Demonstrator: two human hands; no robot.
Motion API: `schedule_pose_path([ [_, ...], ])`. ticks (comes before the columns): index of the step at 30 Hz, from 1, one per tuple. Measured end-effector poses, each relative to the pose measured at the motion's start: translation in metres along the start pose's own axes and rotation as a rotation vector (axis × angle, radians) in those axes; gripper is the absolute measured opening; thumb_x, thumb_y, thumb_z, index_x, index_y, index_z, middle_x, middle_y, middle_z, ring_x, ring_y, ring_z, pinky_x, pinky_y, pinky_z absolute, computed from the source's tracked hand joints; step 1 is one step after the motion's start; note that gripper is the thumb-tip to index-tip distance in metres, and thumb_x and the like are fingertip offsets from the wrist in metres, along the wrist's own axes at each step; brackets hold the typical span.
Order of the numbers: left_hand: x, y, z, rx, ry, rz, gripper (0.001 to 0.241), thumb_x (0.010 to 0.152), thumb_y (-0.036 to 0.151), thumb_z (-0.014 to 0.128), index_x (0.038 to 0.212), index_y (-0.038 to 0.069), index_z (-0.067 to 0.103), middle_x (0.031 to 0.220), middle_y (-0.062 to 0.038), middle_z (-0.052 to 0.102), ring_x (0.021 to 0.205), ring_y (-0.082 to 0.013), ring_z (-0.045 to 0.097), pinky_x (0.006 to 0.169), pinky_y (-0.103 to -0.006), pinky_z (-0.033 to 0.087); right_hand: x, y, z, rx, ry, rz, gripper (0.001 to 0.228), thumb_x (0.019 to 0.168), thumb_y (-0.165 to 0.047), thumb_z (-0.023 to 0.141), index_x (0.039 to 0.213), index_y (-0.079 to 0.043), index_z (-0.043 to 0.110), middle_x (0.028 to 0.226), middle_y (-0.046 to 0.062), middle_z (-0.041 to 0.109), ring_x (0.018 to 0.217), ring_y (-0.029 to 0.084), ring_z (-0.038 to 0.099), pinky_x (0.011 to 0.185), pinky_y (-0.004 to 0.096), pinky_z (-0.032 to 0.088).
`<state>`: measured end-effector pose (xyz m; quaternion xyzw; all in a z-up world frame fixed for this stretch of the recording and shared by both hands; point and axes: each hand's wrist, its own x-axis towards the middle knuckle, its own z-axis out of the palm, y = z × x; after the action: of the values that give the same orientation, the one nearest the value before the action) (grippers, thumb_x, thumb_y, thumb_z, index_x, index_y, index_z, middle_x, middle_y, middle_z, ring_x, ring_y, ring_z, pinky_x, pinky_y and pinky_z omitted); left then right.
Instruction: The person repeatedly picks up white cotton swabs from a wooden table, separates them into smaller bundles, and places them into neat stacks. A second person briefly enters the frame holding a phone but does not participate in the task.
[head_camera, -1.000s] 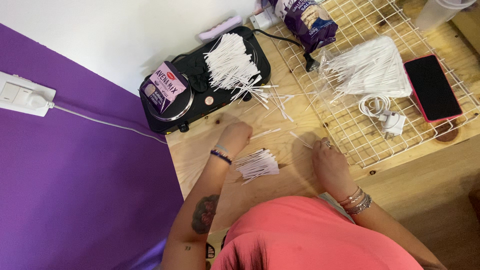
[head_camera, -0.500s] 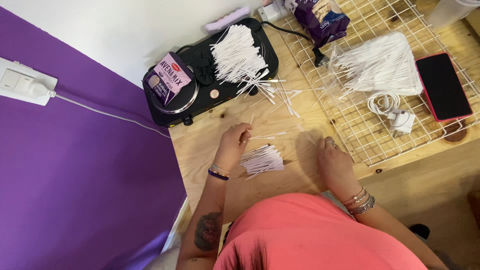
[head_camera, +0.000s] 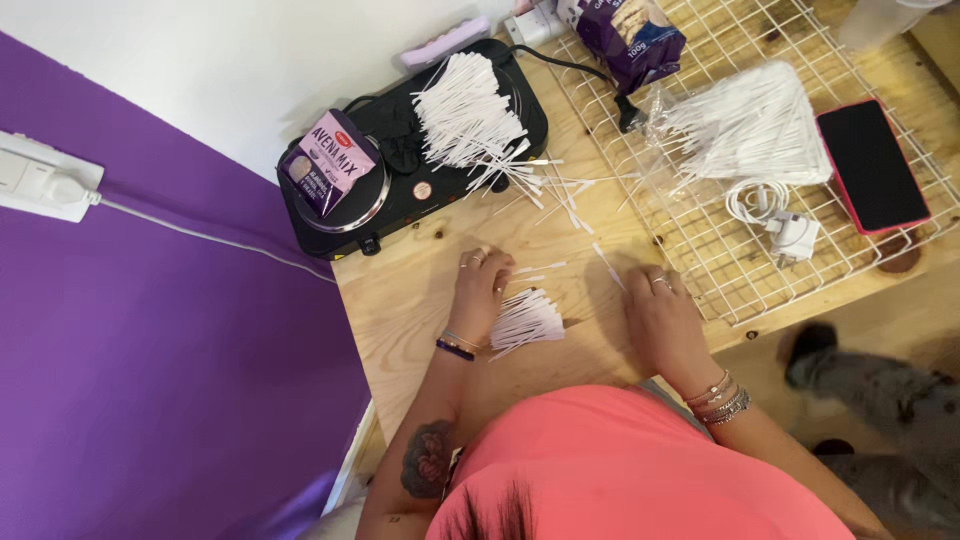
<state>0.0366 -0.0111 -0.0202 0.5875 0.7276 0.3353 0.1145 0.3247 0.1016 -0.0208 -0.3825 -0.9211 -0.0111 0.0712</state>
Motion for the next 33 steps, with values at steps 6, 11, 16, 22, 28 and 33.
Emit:
schedule_pose_path([
  [6, -0.012, -0.003, 0.001, -0.249, -0.137, -0.045, 0.03, 0.092, -0.003, 0.066, 0.118, 0.012, 0.069, 0.099, -0.014, 0.072, 0.102, -0.0382, 0.067, 0.092, -0.0482, 0.052, -0.024, -0.002, -0.035, 0.36, 0.241, -0.249, 0.044, 0.08, 0.0, 0.065, 0.123, 0.001, 0.067, 0.124, 0.019, 0.072, 0.123, 0.036, 0.067, 0.106, 0.04, 0.052],
  [11, -0.022, 0.003, 0.007, -0.176, -0.127, -0.007, 0.016, 0.098, 0.011, 0.064, 0.112, 0.015, 0.071, 0.1, -0.011, 0.072, 0.102, -0.0365, 0.066, 0.094, -0.0476, 0.051, -0.041, 0.005, -0.03, 0.41, 0.306, -0.318, 0.039, 0.085, 0.002, 0.062, 0.124, 0.001, 0.069, 0.127, 0.015, 0.073, 0.124, 0.031, 0.067, 0.11, 0.038, 0.052],
  [16, -0.009, 0.057, 0.01, -0.086, -0.135, 0.094, 0.017, 0.098, 0.011, 0.063, 0.114, 0.012, 0.07, 0.106, -0.013, 0.071, 0.107, -0.0382, 0.062, 0.097, -0.0494, 0.048, -0.056, 0.009, -0.029, 0.402, 0.299, -0.343, 0.047, 0.085, -0.007, 0.064, 0.131, -0.004, 0.066, 0.138, 0.014, 0.068, 0.131, 0.033, 0.062, 0.112, 0.041, 0.049],
  [22, -0.008, 0.087, 0.064, 0.276, -0.309, 0.326, 0.059, 0.098, 0.018, 0.06, 0.15, -0.006, 0.046, 0.145, -0.03, 0.057, 0.149, -0.0426, 0.041, 0.124, -0.0628, 0.022, -0.063, 0.002, -0.041, 0.263, 0.351, -0.352, 0.055, 0.094, -0.029, 0.063, 0.143, -0.003, 0.058, 0.152, 0.015, 0.057, 0.143, 0.033, 0.051, 0.12, 0.045, 0.038],
  [28, -0.027, 0.099, 0.068, 0.397, -0.19, 0.5, 0.049, 0.097, 0.018, 0.06, 0.143, 0.0, 0.056, 0.138, -0.021, 0.064, 0.14, -0.0362, 0.053, 0.119, -0.058, 0.034, -0.075, 0.009, -0.026, 0.181, 0.186, -0.3, 0.068, 0.102, -0.049, 0.045, 0.155, -0.007, 0.043, 0.162, 0.014, 0.044, 0.153, 0.03, 0.036, 0.126, 0.05, 0.021],
  [33, -0.036, 0.091, 0.078, 0.39, -0.112, 0.692, 0.04, 0.096, 0.014, 0.057, 0.133, 0.0, 0.064, 0.133, -0.023, 0.067, 0.133, -0.0374, 0.06, 0.117, -0.0572, 0.04, -0.081, 0.016, -0.038, 0.264, 0.387, -0.361, 0.057, 0.1, -0.04, 0.054, 0.144, -0.004, 0.056, 0.152, 0.014, 0.056, 0.143, 0.03, 0.051, 0.119, 0.047, 0.039],
])
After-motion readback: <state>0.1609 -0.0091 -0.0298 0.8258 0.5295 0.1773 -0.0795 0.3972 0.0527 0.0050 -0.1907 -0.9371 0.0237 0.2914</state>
